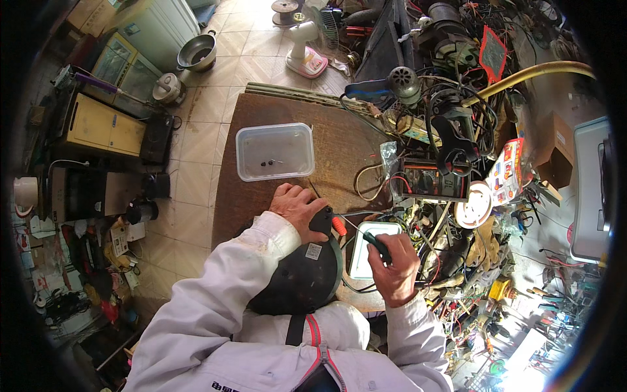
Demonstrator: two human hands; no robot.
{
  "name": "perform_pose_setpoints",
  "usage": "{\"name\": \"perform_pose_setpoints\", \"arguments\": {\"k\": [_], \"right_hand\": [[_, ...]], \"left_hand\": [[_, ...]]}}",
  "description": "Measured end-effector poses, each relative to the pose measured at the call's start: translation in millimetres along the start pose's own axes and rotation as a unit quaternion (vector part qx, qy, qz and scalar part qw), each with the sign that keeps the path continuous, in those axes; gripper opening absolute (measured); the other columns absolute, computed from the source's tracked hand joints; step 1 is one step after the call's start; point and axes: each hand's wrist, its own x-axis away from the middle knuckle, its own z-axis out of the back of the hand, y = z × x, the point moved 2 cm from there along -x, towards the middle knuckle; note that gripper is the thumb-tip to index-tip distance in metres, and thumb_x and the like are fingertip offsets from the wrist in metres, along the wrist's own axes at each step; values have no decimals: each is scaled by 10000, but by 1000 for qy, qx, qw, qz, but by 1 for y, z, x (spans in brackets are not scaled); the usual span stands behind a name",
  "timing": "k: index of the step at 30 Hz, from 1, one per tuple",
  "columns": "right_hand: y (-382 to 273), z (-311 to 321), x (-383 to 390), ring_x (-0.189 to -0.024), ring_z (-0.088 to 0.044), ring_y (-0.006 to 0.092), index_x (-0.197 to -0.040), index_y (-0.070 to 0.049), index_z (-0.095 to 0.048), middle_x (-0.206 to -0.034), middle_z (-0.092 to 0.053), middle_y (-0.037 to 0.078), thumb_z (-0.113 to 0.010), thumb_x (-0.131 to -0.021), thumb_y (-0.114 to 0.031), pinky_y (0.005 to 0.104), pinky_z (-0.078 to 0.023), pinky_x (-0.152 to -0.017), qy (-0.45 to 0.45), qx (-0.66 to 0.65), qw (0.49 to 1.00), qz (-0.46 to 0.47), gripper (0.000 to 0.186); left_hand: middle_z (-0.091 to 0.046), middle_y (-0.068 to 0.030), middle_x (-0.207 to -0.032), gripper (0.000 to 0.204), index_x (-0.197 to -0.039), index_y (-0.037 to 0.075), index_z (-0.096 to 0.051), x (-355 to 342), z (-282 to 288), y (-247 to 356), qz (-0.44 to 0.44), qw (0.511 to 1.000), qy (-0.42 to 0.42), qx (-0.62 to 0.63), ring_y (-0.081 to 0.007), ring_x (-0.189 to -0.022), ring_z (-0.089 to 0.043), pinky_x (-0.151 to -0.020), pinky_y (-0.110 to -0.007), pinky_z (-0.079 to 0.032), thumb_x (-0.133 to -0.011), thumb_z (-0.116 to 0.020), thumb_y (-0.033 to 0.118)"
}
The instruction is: The person uses a screwdriver to remove screws from the bottom of a black electric pan, places them in a plastic container, and then opens the pan to reveal the interior cooking surface. The person closes the pan and sets it on the table.
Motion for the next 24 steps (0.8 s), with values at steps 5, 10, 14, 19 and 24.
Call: {"name": "perform_pose_setpoints", "arguments": {"k": [5,10,14,19,24], "right_hand": [[-6,-15,-28,-779,-694,346,-1031,-48,-710,-916,-666,151,-802,-799,-40,400,-552,-667,-26,5,999,37,250],[-5,-25,-36,-781,-691,344,-1039,-61,-707,-918,-659,141,-796,-811,-55,410,-548,-663,-60,11,997,49,244],[-9,-29,-41,-780,-683,351,-1048,-69,-700,-913,-641,140,-790,-823,-64,421,-546,-658,-82,20,995,59,243],[-17,-32,-49,-761,-661,360,-1015,-69,-686,-889,-617,145,-772,-838,-96,438,-535,-638,-102,55,990,75,198],[-30,-33,-63,-756,-650,351,-917,-57,-642,-879,-609,164,-732,-863,-113,447,-525,-613,-148,104,976,122,119]], "left_hand": [[-671,-78,-1174,822,-1302,214,-640,-1,1,1,5,1000,-12,5,-286,-1177,-589,-1127,-471,-326,-628,-860,632],[-655,-65,-1135,786,-1267,209,-654,1,-4,-2,-3,1000,6,12,-262,-1160,-573,-1109,-464,-322,-626,-861,615],[-673,-90,-1174,832,-1297,203,-642,0,-1,-2,6,1000,-18,10,-288,-1181,-587,-1125,-472,-330,-625,-854,645],[-671,-91,-1146,841,-1296,200,-645,-1,-1,-2,6,1000,-17,6,-293,-1163,-590,-1126,-469,-326,-616,-852,651],[-667,-91,-1148,836,-1289,197,-645,-1,-2,-2,10,1000,-22,16,-293,-1163,-590,-1122,-471,-325,-606,-869,624]]}}
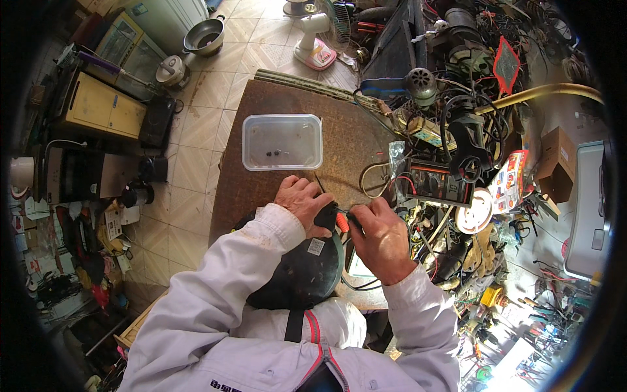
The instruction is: The person uses a screwdriver to remove screws from the bottom of a black electric pan, places them in a plastic container, and then opens the pan to reveal the interior cooking surface. The person closes the pan and sets it on the table.
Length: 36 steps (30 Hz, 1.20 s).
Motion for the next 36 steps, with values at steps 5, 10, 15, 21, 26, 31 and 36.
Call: {"name": "perform_pose_setpoints", "arguments": {"k": [5,10,15,21,26,31,36], "right_hand": [[-9,-5,-12,-776,-651,347,-928,-46,-666,-900,-606,141,-776,-840,-139,438,-534,-643,-52,69,996,-26,169],[-13,-2,-21,-691,-648,333,-841,-62,-615,-818,-579,137,-756,-846,-183,438,-512,-549,2,101,993,55,186],[-6,-7,-21,-723,-656,315,-885,-60,-621,-840,-594,112,-755,-874,-216,417,-524,-580,-33,109,989,90,205],[0,-12,-21,-630,-633,296,-843,-73,-603,-800,-589,89,-759,-857,-187,401,-508,-525,8,111,988,108,194],[-3,-9,-17,-632,-642,297,-822,-76,-586,-795,-594,98,-751,-871,-220,386,-517,-522,-30,151,983,95,224],[-3,-8,-20,-617,-653,312,-835,-78,-587,-724,-617,94,-716,-899,-224,421,-509,-507,-14,137,986,97,205],[-5,-6,-19,-608,-650,330,-794,-67,-590,-691,-618,101,-718,-898,-221,446,-511,-526,-66,137,986,62,225]], "left_hand": [[-665,-83,-1159,823,-1283,197,-642,1,-2,0,-7,1000,15,1,-292,-1167,-589,-1113,-475,-332,-597,-892,577],[-661,-86,-1159,808,-1276,196,-641,0,1,0,-9,1000,4,8,-294,-1177,-584,-1112,-477,-332,-596,-895,552],[-659,-85,-1152,815,-1285,200,-639,1,1,-1,-10,1000,15,10,-290,-1174,-583,-1111,-475,-331,-601,-882,571],[-658,-86,-1158,814,-1286,196,-644,0,-1,0,-6,1000,-2,2,-292,-1181,-582,-1115,-476,-329,-614,-870,594],[-659,-86,-1160,815,-1286,195,-644,0,-1,0,-3,1000,-7,-6,-286,-1185,-582,-1117,-476,-327,-618,-863,608],[-660,-84,-1171,823,-1287,194,-644,0,1,2,-6,1000,-8,-5,-284,-1194,-581,-1118,-478,-327,-614,-865,612],[-664,-82,-1162,808,-1276,200,-645,-3,-4,-1,-4,1000,-5,-7,-283,-1190,-582,-1111,-478,-332,-615,-864,611]]}}
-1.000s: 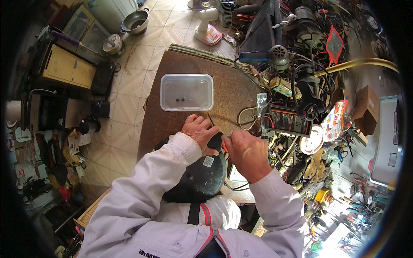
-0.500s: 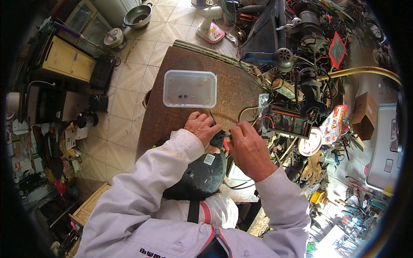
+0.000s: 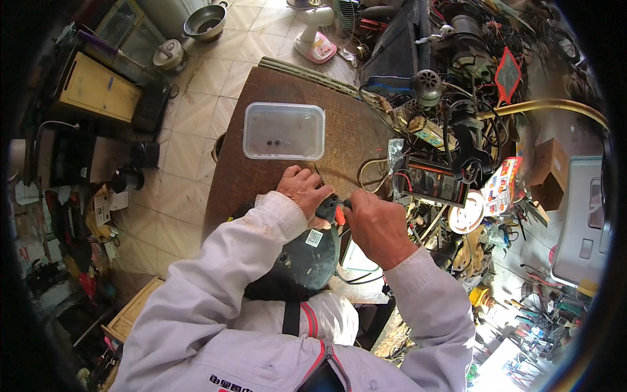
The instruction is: The person uses a screwdriver to remove screws from the bottom of a black electric pan, places them in a plastic container, and then opens the pan to reveal the interior cooking surface. The person closes the pan and sets it on the table.
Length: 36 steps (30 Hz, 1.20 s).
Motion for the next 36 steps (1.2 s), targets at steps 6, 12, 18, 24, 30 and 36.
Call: {"name": "perform_pose_setpoints", "arguments": {"k": [6,12,18,24,30,36], "right_hand": [[3,14,-11,-662,-670,254,-730,-76,-615,-701,-601,94,-687,-860,-169,381,-507,-538,-103,153,977,106,176],[0,3,-21,-652,-677,224,-759,-99,-717,-713,-648,78,-672,-847,-181,379,-500,-538,-164,286,896,298,128],[42,-14,-43,-761,-715,440,-684,24,-666,-772,-694,265,-668,-854,-274,535,-564,-666,-327,-85,925,-172,343],[2,-6,-36,-715,-724,372,-718,-38,-649,-747,-686,198,-672,-850,-194,503,-571,-625,-244,131,949,150,205],[11,-13,-44,-786,-696,474,-797,46,-727,-801,-688,299,-670,-883,-260,540,-558,-711,-276,-19,949,-152,323],[-6,-2,-42,-773,-685,477,-784,25,-657,-794,-675,283,-677,-886,-260,546,-549,-694,-274,89,955,72,303]], "left_hand": [[-667,-82,-1168,782,-1266,194,-644,-5,7,4,11,999,-35,7,-284,-1192,-577,-1109,-486,-328,-630,-855,597],[-656,-80,-1157,743,-1265,189,-647,-2,2,-1,-5,1000,-23,11,-273,-1182,-570,-1088,-473,-333,-670,-837,589],[-652,-76,-1173,728,-1248,183,-655,-3,1,0,-7,999,-40,7,-265,-1178,-566,-1061,-473,-343,-679,-835,601],[-652,-76,-1173,727,-1244,193,-661,-4,0,-4,-2,999,-41,8,-260,-1183,-559,-1062,-462,-335,-671,-830,606],[-647,-75,-1168,724,-1252,197,-661,-7,-2,-3,-7,998,-61,16,-263,-1184,-555,-1040,-465,-342,-674,-826,601],[-651,-77,-1188,684,-1213,196,-680,-8,-5,-6,-9,997,-69,18,-243,-1219,-537,-1058,-458,-315,-693,-820,618]]}}
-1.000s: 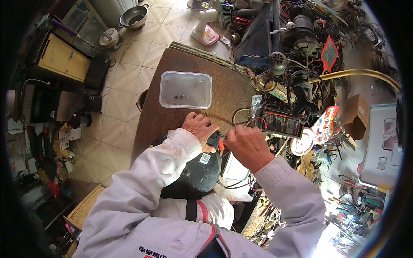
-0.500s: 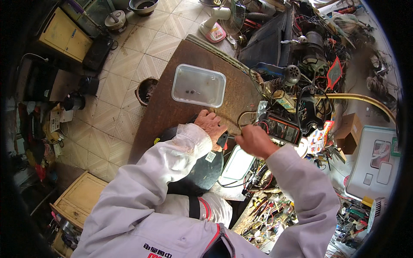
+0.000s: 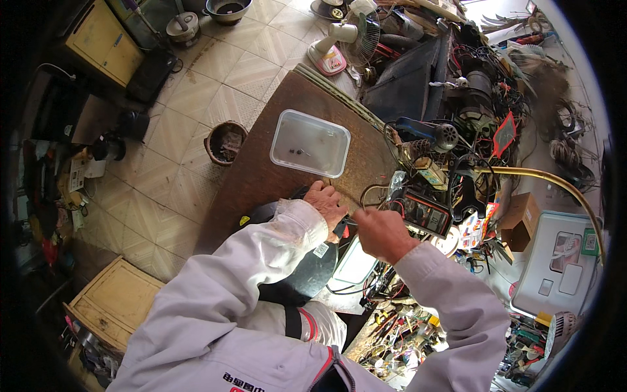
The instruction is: The person uses a screwdriver to remove screws from the bottom of a black electric pan, places them in a plastic container, and then opens the pan to reveal the interior cooking surface. The person closes the pan and sets it on the table.
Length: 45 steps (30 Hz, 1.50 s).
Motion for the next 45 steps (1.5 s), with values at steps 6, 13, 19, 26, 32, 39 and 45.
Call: {"name": "perform_pose_setpoints", "arguments": {"k": [6,13,19,26,32,39,45], "right_hand": [[8,-10,-4,-774,-703,448,-849,25,-729,-838,-701,271,-659,-875,-243,532,-561,-732,-41,-91,985,-139,279],[2,-12,2,-734,-712,404,-894,-50,-733,-830,-688,177,-663,-897,-197,470,-584,-657,-27,128,988,86,163],[16,-6,-10,-780,-726,391,-864,-35,-742,-851,-709,231,-675,-884,-186,477,-581,-690,-85,-99,981,-143,167],[5,-11,3,-711,-709,405,-921,-38,-707,-810,-664,206,-675,-852,-190,477,-583,-636,-32,126,987,96,171],[24,-12,-12,-775,-707,456,-748,8,-703,-792,-694,268,-677,-856,-206,531,-572,-710,-44,-174,965,-191,241],[5,-14,6,-692,-688,394,-873,-7,-598,-788,-657,176,-706,-846,-187,507,-545,-598,12,58,995,76,212],[32,-15,-10,-897,-708,479,-899,39,-730,-923,-705,318,-652,-843,-181,533,-574,-827,-57,-207,951,-222,240]], "left_hand": [[-647,-69,-1204,665,-1208,193,-685,1,-2,-1,-3,1000,-1,2,-243,-1229,-529,-1062,-464,-309,-701,-819,602],[-629,-70,-1183,739,-1256,197,-658,-1,-3,2,-7,1000,7,-9,-254,-1183,-539,-1034,-462,-335,-670,-812,620],[-634,-76,-1167,748,-1252,196,-658,0,-7,2,-12,1000,21,1,-258,-1179,-540,-1031,-467,-336,-659,-810,626],[-651,-78,-1140,715,-1190,187,-677,-3,-4,1,-15,1000,18,-3,-261,-1155,-560,-1023,-467,-342,-641,-815,624],[-647,-73,-1167,711,-1208,190,-675,0,-3,1,-18,999,29,-1,-255,-1171,-557,-1032,-465,-339,-658,-813,618],[-644,-73,-1199,760,-1294,202,-656,2,4,3,7,1000,-1,-1,-259,-1211,-541,-1090,-474,-307,-673,-813,611],[-645,-79,-1213,712,-1245,202,-669,0,6,8,1,1000,7,-3,-257,-1226,-541,-1081,-461,-310,-690,-819,622]]}}
